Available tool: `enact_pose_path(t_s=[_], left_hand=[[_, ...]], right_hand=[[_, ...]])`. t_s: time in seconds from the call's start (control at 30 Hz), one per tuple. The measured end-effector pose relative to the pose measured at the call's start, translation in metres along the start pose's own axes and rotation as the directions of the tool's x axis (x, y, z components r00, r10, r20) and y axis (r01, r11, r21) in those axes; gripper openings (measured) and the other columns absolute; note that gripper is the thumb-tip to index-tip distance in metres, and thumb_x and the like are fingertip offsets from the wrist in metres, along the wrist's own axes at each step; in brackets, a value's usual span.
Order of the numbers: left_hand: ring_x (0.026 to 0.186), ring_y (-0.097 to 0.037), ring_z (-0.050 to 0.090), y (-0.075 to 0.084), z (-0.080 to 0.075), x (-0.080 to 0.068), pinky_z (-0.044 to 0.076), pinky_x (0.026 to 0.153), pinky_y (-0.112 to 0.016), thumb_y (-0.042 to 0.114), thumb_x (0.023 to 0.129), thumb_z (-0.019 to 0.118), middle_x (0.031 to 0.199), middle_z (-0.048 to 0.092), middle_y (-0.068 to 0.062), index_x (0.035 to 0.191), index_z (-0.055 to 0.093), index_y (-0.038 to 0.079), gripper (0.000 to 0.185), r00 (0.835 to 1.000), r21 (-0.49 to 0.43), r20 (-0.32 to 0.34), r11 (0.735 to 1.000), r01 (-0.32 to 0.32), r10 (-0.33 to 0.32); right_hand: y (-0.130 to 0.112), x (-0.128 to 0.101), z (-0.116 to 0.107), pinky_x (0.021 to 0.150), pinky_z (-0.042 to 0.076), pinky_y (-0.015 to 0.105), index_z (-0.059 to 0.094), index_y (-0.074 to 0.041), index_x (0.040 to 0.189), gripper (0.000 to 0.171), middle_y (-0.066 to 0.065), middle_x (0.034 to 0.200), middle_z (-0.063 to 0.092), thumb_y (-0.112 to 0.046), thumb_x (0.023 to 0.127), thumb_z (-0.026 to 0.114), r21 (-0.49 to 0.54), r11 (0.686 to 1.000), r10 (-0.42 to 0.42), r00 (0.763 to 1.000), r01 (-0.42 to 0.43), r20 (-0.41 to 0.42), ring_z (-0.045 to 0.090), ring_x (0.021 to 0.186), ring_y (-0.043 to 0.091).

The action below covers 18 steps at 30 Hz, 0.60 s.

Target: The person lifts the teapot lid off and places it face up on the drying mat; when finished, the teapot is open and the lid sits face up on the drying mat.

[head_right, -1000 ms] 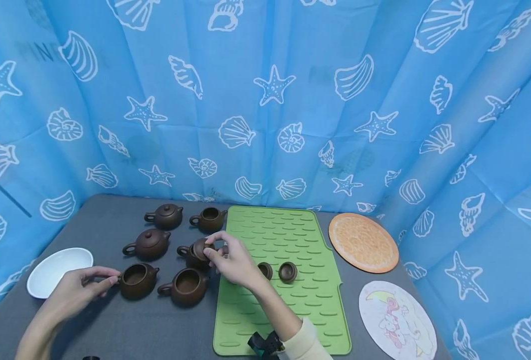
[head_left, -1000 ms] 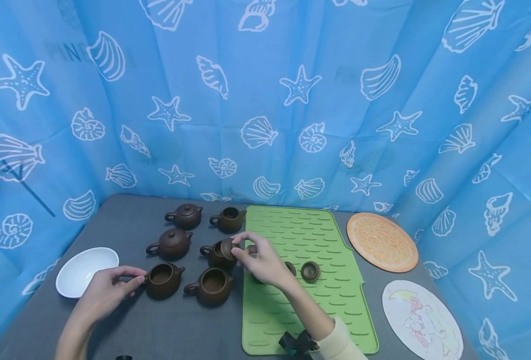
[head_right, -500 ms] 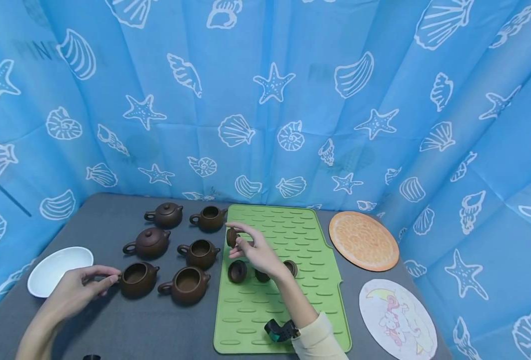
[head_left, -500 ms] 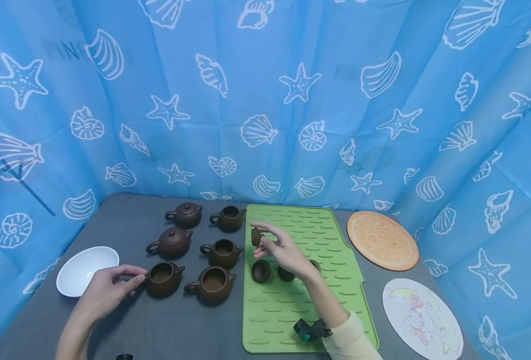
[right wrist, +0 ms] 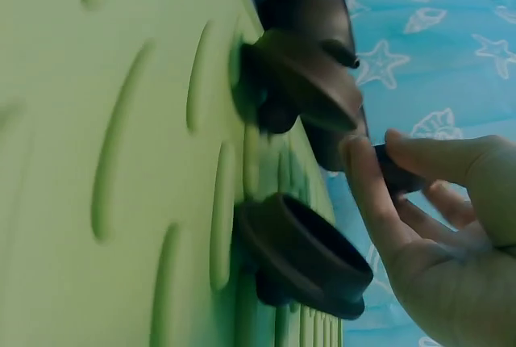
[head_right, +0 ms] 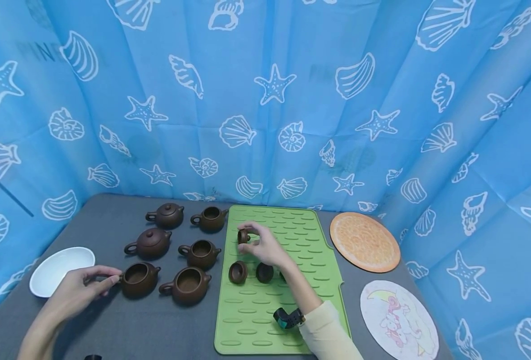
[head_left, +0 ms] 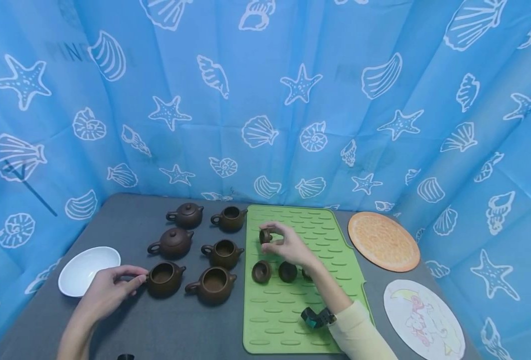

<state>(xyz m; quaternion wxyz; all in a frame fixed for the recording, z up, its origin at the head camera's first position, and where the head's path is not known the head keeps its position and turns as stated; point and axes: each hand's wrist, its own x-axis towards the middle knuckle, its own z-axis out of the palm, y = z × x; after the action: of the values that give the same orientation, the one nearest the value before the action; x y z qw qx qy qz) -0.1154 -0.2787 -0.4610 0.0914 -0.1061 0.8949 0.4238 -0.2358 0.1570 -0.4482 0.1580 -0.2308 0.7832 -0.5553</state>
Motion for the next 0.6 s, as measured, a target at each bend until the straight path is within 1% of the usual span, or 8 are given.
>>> enact_pose_path(t_s=[0.07, 0.17, 0.23, 0.3, 0.47, 0.6], left_hand=[[0.074, -0.017, 0.062, 0.0, 0.001, 0.0, 0.043, 0.063, -0.03, 0.027, 0.107, 0.069, 0.095, 0.076, -0.005, 0.13, 0.075, 0.005, 0.033, 1.0, -0.001, -0.005, 1.0, -0.001, 0.001], [0.074, -0.017, 0.062, 0.001, 0.001, 0.0, 0.044, 0.063, -0.03, 0.026, 0.107, 0.069, 0.095, 0.076, -0.005, 0.129, 0.075, 0.004, 0.032, 1.0, -0.003, -0.01, 1.0, -0.001, 0.001], [0.076, -0.016, 0.063, 0.0, 0.002, 0.0, 0.045, 0.064, -0.029, 0.026, 0.107, 0.069, 0.097, 0.076, -0.005, 0.129, 0.075, 0.004, 0.032, 1.0, -0.006, -0.013, 1.0, -0.006, 0.006], [0.077, -0.015, 0.064, 0.0, 0.002, -0.001, 0.046, 0.064, -0.028, 0.026, 0.107, 0.069, 0.098, 0.076, -0.006, 0.129, 0.075, 0.004, 0.031, 1.0, -0.008, -0.014, 1.0, -0.012, 0.012], [0.078, -0.015, 0.065, -0.001, 0.001, -0.001, 0.048, 0.065, -0.028, 0.025, 0.107, 0.068, 0.101, 0.076, -0.007, 0.129, 0.075, 0.004, 0.031, 1.0, -0.016, -0.008, 1.0, -0.016, 0.016], [0.078, -0.017, 0.065, 0.0, 0.0, -0.001, 0.047, 0.065, -0.029, 0.025, 0.107, 0.068, 0.1, 0.076, -0.006, 0.129, 0.075, 0.004, 0.031, 1.0, -0.022, 0.0, 1.0, -0.004, 0.004]], right_hand=[[0.003, 0.003, -0.001, 0.093, 0.067, 0.042, 0.046, 0.009, 0.152, 0.054, 0.037, 0.149, 0.053, 0.008, 0.101, 0.066, -0.03, 0.999, 0.016, 1.0, -0.016, 0.02, 0.076, 0.108, 0.051], [0.006, 0.006, -0.003, 0.093, 0.067, 0.041, 0.043, 0.014, 0.151, 0.052, 0.037, 0.144, 0.054, 0.011, 0.103, 0.061, -0.044, 0.998, 0.056, 0.997, -0.054, 0.052, 0.077, 0.108, 0.048], [0.007, 0.007, -0.004, 0.093, 0.067, 0.04, 0.043, 0.014, 0.151, 0.052, 0.037, 0.144, 0.055, 0.012, 0.103, 0.06, -0.047, 0.996, 0.083, 0.994, -0.08, 0.066, 0.078, 0.107, 0.045], [0.007, 0.008, -0.006, 0.092, 0.067, 0.042, 0.044, 0.016, 0.151, 0.051, 0.039, 0.143, 0.055, 0.012, 0.102, 0.061, -0.063, 0.994, 0.09, 0.993, -0.085, 0.078, 0.079, 0.105, 0.044], [0.008, 0.013, -0.007, 0.089, 0.068, 0.046, 0.053, 0.013, 0.148, 0.051, 0.039, 0.143, 0.058, 0.01, 0.099, 0.067, -0.134, 0.989, 0.078, 0.992, -0.064, 0.102, 0.081, 0.094, 0.037], [0.01, 0.016, -0.008, 0.085, 0.068, 0.042, 0.056, 0.009, 0.148, 0.052, 0.037, 0.146, 0.058, 0.01, 0.098, 0.068, -0.192, 0.979, 0.086, 0.99, -0.064, 0.108, 0.081, 0.088, 0.031]])
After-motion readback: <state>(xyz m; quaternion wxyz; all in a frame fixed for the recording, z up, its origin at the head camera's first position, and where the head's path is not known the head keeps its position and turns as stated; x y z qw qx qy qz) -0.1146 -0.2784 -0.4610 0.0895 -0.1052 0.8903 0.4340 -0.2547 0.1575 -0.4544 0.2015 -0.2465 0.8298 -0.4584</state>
